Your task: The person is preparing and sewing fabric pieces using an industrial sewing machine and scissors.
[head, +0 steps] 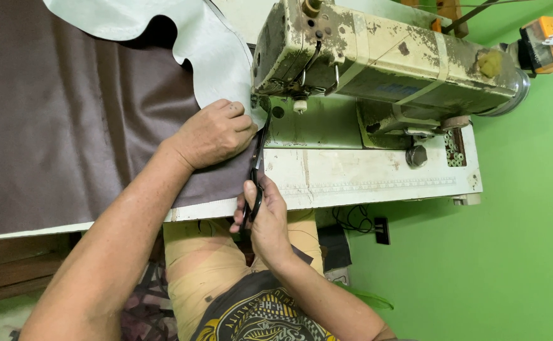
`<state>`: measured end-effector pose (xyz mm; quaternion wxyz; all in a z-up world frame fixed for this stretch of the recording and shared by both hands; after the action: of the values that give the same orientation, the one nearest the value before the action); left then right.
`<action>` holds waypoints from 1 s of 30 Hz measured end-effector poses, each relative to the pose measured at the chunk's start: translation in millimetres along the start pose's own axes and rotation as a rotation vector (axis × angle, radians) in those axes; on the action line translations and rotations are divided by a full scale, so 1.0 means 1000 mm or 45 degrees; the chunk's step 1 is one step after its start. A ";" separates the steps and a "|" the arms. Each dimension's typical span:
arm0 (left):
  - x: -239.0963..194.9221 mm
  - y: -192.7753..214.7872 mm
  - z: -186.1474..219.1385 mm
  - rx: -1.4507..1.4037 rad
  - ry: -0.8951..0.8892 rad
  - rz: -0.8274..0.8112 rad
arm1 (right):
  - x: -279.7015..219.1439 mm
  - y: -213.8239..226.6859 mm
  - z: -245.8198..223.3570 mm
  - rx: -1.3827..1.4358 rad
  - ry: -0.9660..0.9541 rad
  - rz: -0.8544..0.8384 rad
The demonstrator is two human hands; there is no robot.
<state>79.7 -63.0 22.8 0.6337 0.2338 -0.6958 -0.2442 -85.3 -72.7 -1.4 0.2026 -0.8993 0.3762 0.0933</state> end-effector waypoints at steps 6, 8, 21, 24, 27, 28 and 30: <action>-0.001 0.002 -0.002 -0.011 0.051 -0.031 | 0.000 0.024 -0.006 -0.029 0.015 -0.061; -0.003 0.003 -0.003 -0.017 0.069 -0.044 | 0.000 0.031 -0.004 -0.044 0.021 -0.072; -0.006 0.005 -0.004 -0.057 0.131 -0.026 | 0.004 0.027 -0.009 -0.058 -0.007 -0.070; -0.008 0.003 -0.003 -0.093 0.135 -0.024 | 0.003 0.023 -0.012 -0.060 -0.017 -0.061; -0.008 0.002 -0.003 -0.110 0.144 -0.023 | 0.005 0.023 -0.010 -0.073 -0.016 -0.058; -0.008 0.002 -0.003 -0.111 0.146 -0.023 | 0.005 0.024 -0.009 -0.074 -0.017 -0.058; -0.008 0.001 -0.003 -0.113 0.147 -0.025 | 0.006 0.025 -0.008 -0.053 -0.003 -0.040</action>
<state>83.7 -57.2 17.8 0.6801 0.2260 -0.6442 -0.2672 -99.4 -95.9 -3.4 0.1859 -0.9089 0.3599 0.0990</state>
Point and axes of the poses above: each hand's wrist, its own x-axis towards the middle knuckle, its own y-axis out of the back of the hand, z = x × y, the point moved 5 cm from there along x, towards the middle knuckle, and after that the axes turned 2 degrees about y, right-handed, at the moved point
